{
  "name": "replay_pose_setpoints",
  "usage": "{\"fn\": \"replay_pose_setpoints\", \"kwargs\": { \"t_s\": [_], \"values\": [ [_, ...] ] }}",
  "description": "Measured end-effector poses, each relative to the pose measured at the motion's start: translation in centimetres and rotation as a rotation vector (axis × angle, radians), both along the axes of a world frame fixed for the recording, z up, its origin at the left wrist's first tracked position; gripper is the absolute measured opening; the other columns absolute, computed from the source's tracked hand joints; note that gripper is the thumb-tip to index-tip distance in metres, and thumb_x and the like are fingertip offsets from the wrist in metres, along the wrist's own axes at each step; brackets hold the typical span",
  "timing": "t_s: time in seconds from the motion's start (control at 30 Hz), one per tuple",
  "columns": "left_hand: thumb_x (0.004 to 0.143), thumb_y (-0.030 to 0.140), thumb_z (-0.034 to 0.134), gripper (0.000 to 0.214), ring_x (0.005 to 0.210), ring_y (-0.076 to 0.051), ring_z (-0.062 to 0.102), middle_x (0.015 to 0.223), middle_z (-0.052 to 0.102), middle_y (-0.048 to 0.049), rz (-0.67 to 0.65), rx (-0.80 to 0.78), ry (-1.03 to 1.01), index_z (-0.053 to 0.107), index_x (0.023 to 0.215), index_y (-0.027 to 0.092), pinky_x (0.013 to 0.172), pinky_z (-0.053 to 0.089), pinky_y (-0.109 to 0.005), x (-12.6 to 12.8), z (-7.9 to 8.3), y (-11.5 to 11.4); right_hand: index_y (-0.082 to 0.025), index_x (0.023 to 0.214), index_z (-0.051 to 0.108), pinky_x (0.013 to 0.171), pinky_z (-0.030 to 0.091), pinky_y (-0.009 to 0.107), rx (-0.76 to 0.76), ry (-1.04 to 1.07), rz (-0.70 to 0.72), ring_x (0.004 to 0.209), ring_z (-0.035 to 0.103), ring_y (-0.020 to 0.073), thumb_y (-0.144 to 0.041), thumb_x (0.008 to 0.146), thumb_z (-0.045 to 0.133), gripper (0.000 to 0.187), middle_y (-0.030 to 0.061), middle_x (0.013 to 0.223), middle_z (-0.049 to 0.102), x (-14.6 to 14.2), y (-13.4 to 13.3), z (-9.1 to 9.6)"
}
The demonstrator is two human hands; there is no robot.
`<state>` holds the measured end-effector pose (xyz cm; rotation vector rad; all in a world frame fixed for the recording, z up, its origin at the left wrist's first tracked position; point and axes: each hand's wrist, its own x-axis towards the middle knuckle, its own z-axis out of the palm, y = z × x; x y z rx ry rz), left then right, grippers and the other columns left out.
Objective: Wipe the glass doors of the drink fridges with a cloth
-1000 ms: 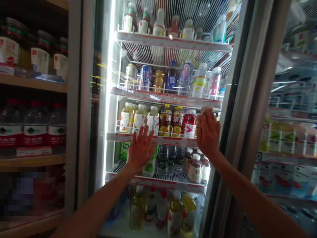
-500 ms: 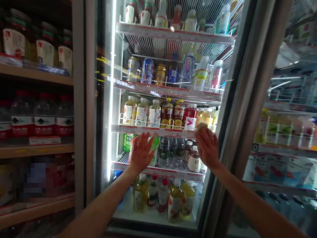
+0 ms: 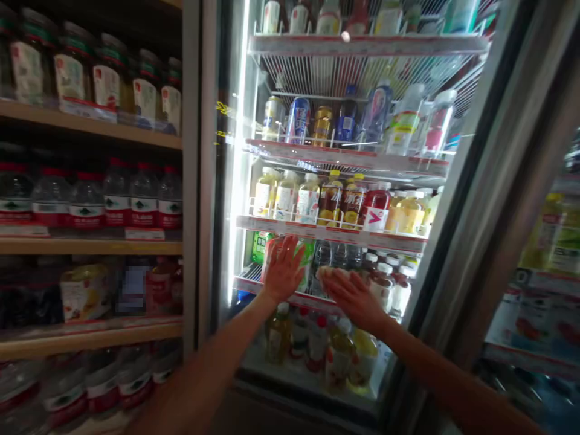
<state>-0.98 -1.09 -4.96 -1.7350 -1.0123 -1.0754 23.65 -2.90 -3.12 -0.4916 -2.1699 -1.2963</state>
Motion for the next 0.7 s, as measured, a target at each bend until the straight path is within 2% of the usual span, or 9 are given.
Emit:
{"fn": "replay_pose_setpoints", "kwargs": {
  "t_s": [0.07, 0.17, 0.23, 0.27, 0.37, 0.43, 0.6, 0.63, 0.7],
  "values": [
    [0.086, 0.03, 0.043, 0.057, 0.138, -0.026, 0.009, 0.146, 0.027, -0.013, 0.014, -0.023, 0.033, 0.027, 0.139, 0.017, 0.11, 0.018, -0.049, -0.4, -0.3, -0.3, -0.027, 0.131, 0.043, 0.114, 0.01, 0.042, -0.003, -0.015, 0.019, 0.136, 0.023, 0.0162, -0.013, 0.084, 0.044, 0.049, -0.0011, 0.139, 0.043, -0.8, -0.1, -0.1],
    [0.086, 0.031, 0.043, 0.055, 0.139, -0.025, 0.006, 0.146, 0.029, -0.0117, 0.033, -0.038, 0.084, 0.03, 0.138, 0.016, 0.11, 0.018, -0.048, -1.1, -0.8, -0.5, -0.026, 0.135, 0.039, 0.112, 0.013, 0.048, 0.021, 0.31, -0.048, 0.136, 0.025, 0.0212, -0.017, 0.083, 0.046, 0.053, 0.0029, 0.141, 0.04, -1.6, 0.5, 1.7],
    [0.086, 0.031, 0.042, 0.055, 0.139, -0.025, 0.006, 0.146, 0.027, -0.0105, 0.039, -0.051, 0.1, 0.031, 0.138, 0.017, 0.111, 0.016, -0.048, -1.5, -1.1, -0.7, -0.025, 0.137, 0.034, 0.111, 0.016, 0.049, 0.033, 0.414, -0.067, 0.137, 0.023, 0.0231, -0.017, 0.082, 0.048, 0.057, 0.0051, 0.143, 0.037, -2.2, 0.8, 1.9],
    [0.086, 0.031, 0.042, 0.054, 0.139, -0.024, 0.006, 0.147, 0.026, -0.0098, 0.04, -0.063, 0.103, 0.032, 0.137, 0.017, 0.111, 0.016, -0.048, -1.6, -1.2, -0.8, -0.025, 0.138, 0.034, 0.111, 0.017, 0.048, 0.025, 0.38, -0.062, 0.137, 0.022, 0.0226, -0.016, 0.082, 0.047, 0.058, 0.0046, 0.143, 0.036, -2.6, 0.8, 1.4],
    [0.086, 0.03, 0.042, 0.053, 0.139, -0.024, 0.008, 0.148, 0.024, -0.0088, 0.042, -0.097, 0.118, 0.032, 0.137, 0.018, 0.112, 0.014, -0.048, -2.2, -1.5, -1.3, -0.027, 0.134, 0.039, 0.114, 0.013, 0.042, -0.033, 0.055, 0.003, 0.136, 0.024, 0.0168, -0.012, 0.083, 0.043, 0.054, -0.0008, 0.14, 0.041, -3.5, 0.4, -1.4],
    [0.086, 0.029, 0.042, 0.053, 0.139, -0.024, 0.008, 0.148, 0.024, -0.0088, 0.042, -0.117, 0.135, 0.033, 0.137, 0.018, 0.112, 0.014, -0.049, -2.5, -1.8, -1.6, -0.028, 0.132, 0.042, 0.115, 0.008, 0.041, -0.065, -0.039, 0.026, 0.135, 0.027, 0.0153, -0.011, 0.083, 0.042, 0.052, -0.002, 0.138, 0.044, -3.8, 0.1, -2.3],
    [0.087, 0.028, 0.041, 0.051, 0.139, -0.023, 0.009, 0.147, 0.027, -0.0089, 0.06, -0.144, 0.136, 0.033, 0.136, 0.018, 0.111, 0.015, -0.049, -2.9, -2.5, -2.1, -0.024, 0.135, 0.039, 0.113, 0.009, 0.048, -0.06, 0.382, -0.067, 0.137, 0.023, 0.0219, -0.017, 0.082, 0.049, 0.054, 0.0058, 0.14, 0.042, -4.1, 0.2, -0.4],
    [0.087, 0.029, 0.041, 0.051, 0.139, -0.024, 0.01, 0.147, 0.027, -0.0092, 0.065, -0.141, 0.132, 0.034, 0.136, 0.018, 0.111, 0.016, -0.049, -2.8, -2.6, -2.2, -0.024, 0.135, 0.039, 0.113, 0.01, 0.047, -0.056, 0.384, -0.054, 0.137, 0.021, 0.0213, -0.016, 0.081, 0.05, 0.055, 0.006, 0.139, 0.042, -4.2, 0.3, -0.5],
    [0.087, 0.029, 0.042, 0.051, 0.138, -0.025, 0.011, 0.147, 0.027, -0.0095, 0.069, -0.138, 0.122, 0.035, 0.136, 0.017, 0.111, 0.017, -0.048, -2.9, -2.8, -2.3, -0.024, 0.135, 0.039, 0.114, 0.01, 0.043, -0.058, 0.209, 0.023, 0.137, 0.021, 0.0174, -0.013, 0.082, 0.047, 0.054, 0.0038, 0.137, 0.046, -4.4, 0.3, -1.3]
  ]
}}
